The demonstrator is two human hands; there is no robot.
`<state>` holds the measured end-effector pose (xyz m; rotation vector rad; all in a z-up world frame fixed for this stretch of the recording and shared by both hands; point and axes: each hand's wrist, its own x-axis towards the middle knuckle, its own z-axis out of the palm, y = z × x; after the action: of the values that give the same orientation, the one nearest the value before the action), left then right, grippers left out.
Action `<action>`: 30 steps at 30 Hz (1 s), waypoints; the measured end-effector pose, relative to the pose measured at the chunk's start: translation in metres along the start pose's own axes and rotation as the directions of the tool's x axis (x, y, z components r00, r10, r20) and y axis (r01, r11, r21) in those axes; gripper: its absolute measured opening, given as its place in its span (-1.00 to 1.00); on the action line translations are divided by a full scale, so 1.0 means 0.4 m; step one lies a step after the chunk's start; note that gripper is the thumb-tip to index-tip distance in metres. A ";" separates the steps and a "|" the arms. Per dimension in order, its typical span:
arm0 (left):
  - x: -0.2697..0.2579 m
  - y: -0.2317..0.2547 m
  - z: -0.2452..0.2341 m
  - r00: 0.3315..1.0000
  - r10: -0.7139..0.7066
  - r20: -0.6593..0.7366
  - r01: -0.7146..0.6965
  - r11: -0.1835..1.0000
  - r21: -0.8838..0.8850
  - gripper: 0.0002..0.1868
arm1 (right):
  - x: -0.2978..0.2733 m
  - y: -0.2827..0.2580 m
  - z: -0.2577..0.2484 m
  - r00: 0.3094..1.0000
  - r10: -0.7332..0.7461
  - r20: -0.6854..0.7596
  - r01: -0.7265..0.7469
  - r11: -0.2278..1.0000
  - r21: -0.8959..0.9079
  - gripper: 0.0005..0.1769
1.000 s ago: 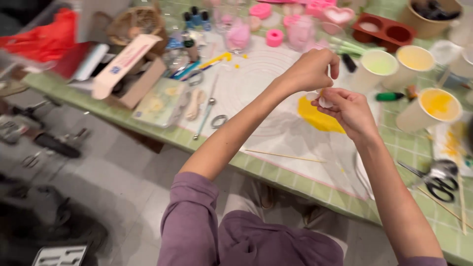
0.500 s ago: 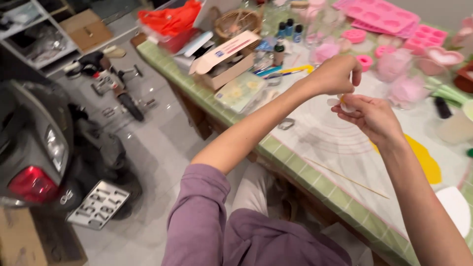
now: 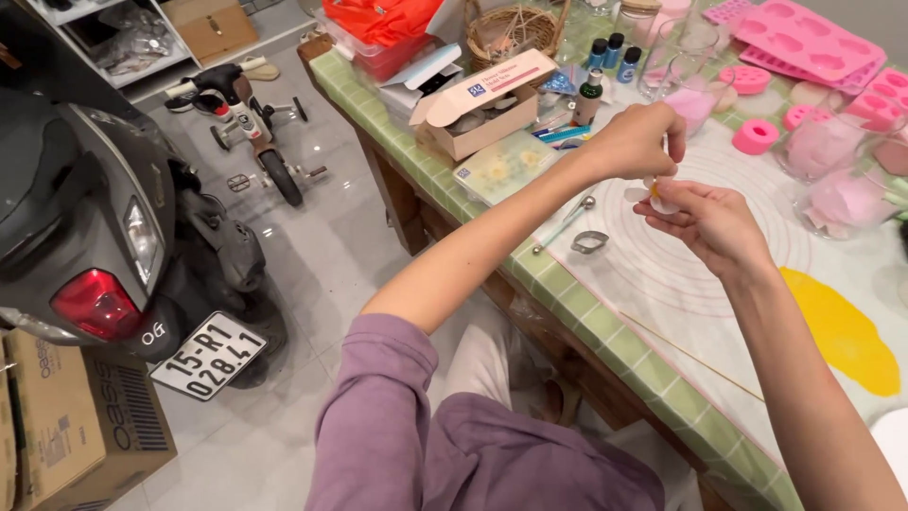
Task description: The recorder is making decorative candles by assembling wax flowers, mixing color into liquid wax, and cutting wax sheets.
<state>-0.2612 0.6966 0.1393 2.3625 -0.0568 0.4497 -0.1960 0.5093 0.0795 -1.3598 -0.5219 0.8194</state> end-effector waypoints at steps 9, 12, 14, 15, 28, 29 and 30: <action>0.098 0.004 0.186 0.984 0.174 0.033 -0.171 0.982 -0.078 -0.85 | -0.092 0.011 -0.136 0.992 -0.031 -0.125 0.034 0.999 0.023 -0.73; 0.117 0.051 0.274 0.969 0.240 0.060 -0.229 0.962 -0.146 -0.85 | -0.161 0.015 -0.195 0.979 -0.032 -0.200 0.032 0.999 -0.003 -0.74; 0.124 0.097 0.321 0.964 0.233 0.127 -0.199 0.951 -0.238 -0.85 | -0.205 0.026 -0.249 0.965 -0.012 -0.263 0.014 1.000 0.005 -0.74; 0.128 0.119 0.336 0.964 0.208 0.168 -0.155 0.946 -0.284 -0.85 | -0.223 0.029 -0.274 0.962 -0.010 -0.274 0.013 1.000 0.012 -0.74; 0.167 0.343 0.628 0.860 0.322 0.397 -0.076 0.848 -0.524 -0.83 | -0.528 0.086 -0.479 0.830 -0.023 -0.558 0.043 0.999 0.022 -0.72; 0.163 0.357 0.642 0.854 0.330 0.402 -0.088 0.854 -0.513 -0.83 | -0.543 0.090 -0.488 0.828 -0.021 -0.561 0.053 0.998 0.040 -0.72; 0.160 0.371 0.655 0.849 0.338 0.407 -0.101 0.859 -0.503 -0.83 | -0.558 0.093 -0.495 0.825 -0.020 -0.564 0.063 0.996 0.057 -0.72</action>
<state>-0.1462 0.4174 0.0790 1.9321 -0.6194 -0.0671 -0.1956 0.2115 0.0392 -1.4352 -0.0508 0.3585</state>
